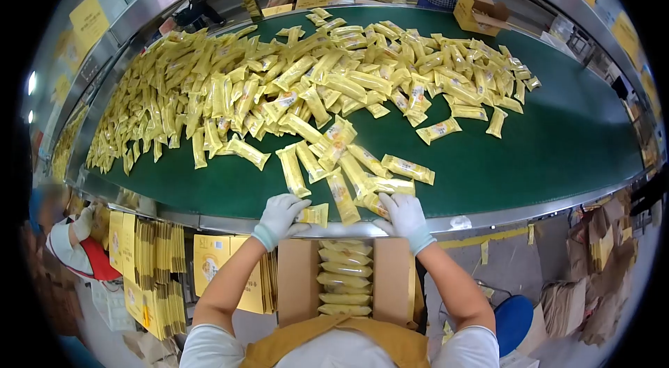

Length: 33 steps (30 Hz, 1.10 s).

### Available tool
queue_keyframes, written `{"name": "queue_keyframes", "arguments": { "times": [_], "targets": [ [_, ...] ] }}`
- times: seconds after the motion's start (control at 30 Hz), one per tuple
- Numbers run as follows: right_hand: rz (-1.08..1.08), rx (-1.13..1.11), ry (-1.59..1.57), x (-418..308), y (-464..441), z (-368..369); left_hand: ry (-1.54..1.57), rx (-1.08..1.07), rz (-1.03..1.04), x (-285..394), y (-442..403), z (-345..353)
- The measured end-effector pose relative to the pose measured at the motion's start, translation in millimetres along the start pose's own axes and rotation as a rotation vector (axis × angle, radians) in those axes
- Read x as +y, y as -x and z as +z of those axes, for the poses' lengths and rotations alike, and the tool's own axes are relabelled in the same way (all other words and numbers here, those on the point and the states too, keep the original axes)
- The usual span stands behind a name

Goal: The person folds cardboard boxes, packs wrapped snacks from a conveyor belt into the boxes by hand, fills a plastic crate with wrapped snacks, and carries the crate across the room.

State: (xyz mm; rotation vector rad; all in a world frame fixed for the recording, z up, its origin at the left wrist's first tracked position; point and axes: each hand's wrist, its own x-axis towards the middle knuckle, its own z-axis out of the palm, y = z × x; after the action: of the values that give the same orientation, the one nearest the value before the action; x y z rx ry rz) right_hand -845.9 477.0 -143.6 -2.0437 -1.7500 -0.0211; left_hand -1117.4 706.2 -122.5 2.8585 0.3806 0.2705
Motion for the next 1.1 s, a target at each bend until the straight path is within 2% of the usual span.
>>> {"name": "queue_keyframes", "arguments": {
  "times": [0.07, 0.1, 0.13, 0.2, 0.27, 0.33, 0.4, 0.5, 0.53, 0.6, 0.63, 0.67, 0.73, 0.77, 0.8, 0.87, 0.93, 1.0, 1.1],
  "targets": [
    [0.021, -0.064, -0.034, 6.9, -3.2, -2.3, 0.033, -0.117, -0.03, 1.6, 3.2, -13.4],
    [0.032, -0.228, -0.115, 5.9, -8.0, -19.1, 0.064, -0.186, -0.015, 0.2, -0.7, -25.4],
    [0.029, -0.275, -0.169, 7.6, -10.6, -33.5, 0.095, -0.254, 0.0, -1.1, -6.2, -33.7],
    [0.02, -0.373, -0.279, 11.6, -14.7, -59.4, 0.099, -0.161, 0.143, 1.8, -21.6, -40.9],
    [0.101, -0.23, -0.26, 9.5, -28.1, -79.4, 0.128, -0.054, 0.327, 11.8, -47.4, -45.2],
    [0.229, -0.141, -0.195, 6.1, -42.3, -82.6, 0.165, -0.106, 0.42, 29.1, -75.3, -36.5],
    [0.228, -0.212, -0.129, 15.8, -49.9, -51.1, 0.096, -0.117, 0.577, 34.7, -97.6, -13.1],
    [0.19, -0.197, 0.018, 15.2, -54.4, -19.9, -0.022, -0.206, 0.603, 34.3, -117.7, 1.1],
    [0.208, -0.187, 0.042, 16.4, -52.9, -17.8, -0.037, -0.306, 0.502, 31.5, -116.8, 1.5],
    [0.23, -0.358, 0.041, 13.8, -46.2, -38.5, -0.06, -0.505, 0.29, 39.3, -105.6, -24.6],
    [0.238, -0.445, 0.039, 17.1, -42.0, -46.1, 0.013, -0.483, 0.243, 21.1, -94.4, -6.9],
    [0.176, -0.455, 0.053, 28.8, -34.8, -48.2, 0.098, -0.468, 0.134, 19.7, -86.5, -18.5],
    [0.315, -0.532, -0.146, 24.1, -41.6, -90.8, 0.262, -0.435, -0.09, 21.4, -69.5, -51.2],
    [0.322, -0.396, -0.194, 28.3, -44.1, -97.3, 0.394, -0.265, -0.182, 0.6, -59.1, -39.1],
    [0.33, -0.259, -0.242, 31.4, -48.5, -102.4, 0.457, -0.114, -0.274, 4.4, -59.9, -61.7],
    [0.414, -0.154, -0.143, 35.2, -67.8, -107.2, 0.53, 0.222, -0.634, -5.6, -64.5, -68.9],
    [0.474, -0.144, 0.047, 50.2, -83.4, -79.6, 0.315, 0.265, -0.858, -19.8, -77.7, -67.1],
    [0.575, -0.386, 0.135, 45.4, -94.2, -58.4, 0.159, 0.067, -1.045, -18.3, -95.2, -57.9],
    [0.541, -0.325, 0.208, 45.2, -96.1, -49.4, 0.011, -0.126, -1.015, -11.0, -109.1, -44.4]
  ]
}}
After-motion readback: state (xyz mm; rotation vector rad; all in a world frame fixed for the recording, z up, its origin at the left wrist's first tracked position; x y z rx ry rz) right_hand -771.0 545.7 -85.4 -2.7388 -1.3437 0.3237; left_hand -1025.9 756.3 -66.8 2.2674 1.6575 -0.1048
